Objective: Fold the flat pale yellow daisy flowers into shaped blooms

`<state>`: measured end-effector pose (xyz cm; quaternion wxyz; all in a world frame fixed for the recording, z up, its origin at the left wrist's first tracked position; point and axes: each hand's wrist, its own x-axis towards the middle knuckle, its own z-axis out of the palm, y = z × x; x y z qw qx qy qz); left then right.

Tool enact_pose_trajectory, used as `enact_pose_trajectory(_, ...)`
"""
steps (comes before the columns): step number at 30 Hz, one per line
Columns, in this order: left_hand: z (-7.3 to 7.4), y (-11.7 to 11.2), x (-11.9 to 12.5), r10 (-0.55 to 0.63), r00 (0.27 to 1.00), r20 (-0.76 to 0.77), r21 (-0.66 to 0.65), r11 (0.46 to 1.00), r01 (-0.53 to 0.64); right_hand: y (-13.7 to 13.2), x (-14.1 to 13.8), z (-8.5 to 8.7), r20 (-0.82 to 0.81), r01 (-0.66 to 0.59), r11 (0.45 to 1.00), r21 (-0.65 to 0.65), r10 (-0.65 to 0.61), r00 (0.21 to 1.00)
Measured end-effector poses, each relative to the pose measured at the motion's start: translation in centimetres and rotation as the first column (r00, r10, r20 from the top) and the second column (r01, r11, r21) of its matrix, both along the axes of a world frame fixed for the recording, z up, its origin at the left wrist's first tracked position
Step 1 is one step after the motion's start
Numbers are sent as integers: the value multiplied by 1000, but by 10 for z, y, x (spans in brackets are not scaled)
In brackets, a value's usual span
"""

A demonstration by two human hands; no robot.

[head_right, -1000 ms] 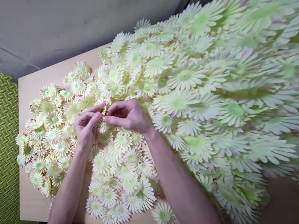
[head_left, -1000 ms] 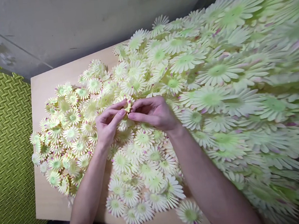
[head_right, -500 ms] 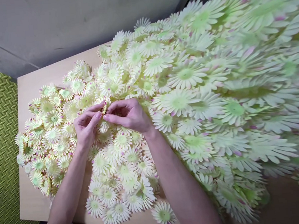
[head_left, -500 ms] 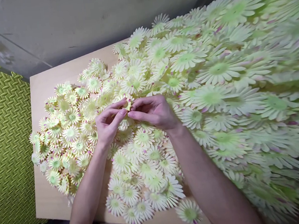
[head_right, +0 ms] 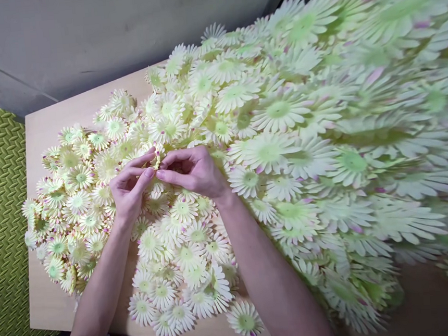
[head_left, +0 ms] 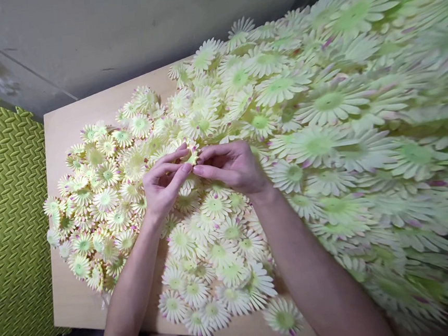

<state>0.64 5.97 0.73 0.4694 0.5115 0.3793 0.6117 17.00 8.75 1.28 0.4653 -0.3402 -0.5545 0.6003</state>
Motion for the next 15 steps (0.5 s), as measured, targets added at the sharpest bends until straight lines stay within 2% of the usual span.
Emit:
enact_pose_trajectory(9,-1,1,1,40,998,-51,59,998,-37,-1,-1,2,15,55,998,42,-56,998)
enact_pose_trajectory(15,0,1,3,64,996,-68,52,997,-61,0,-1,2,54,117,992,57,-120,991)
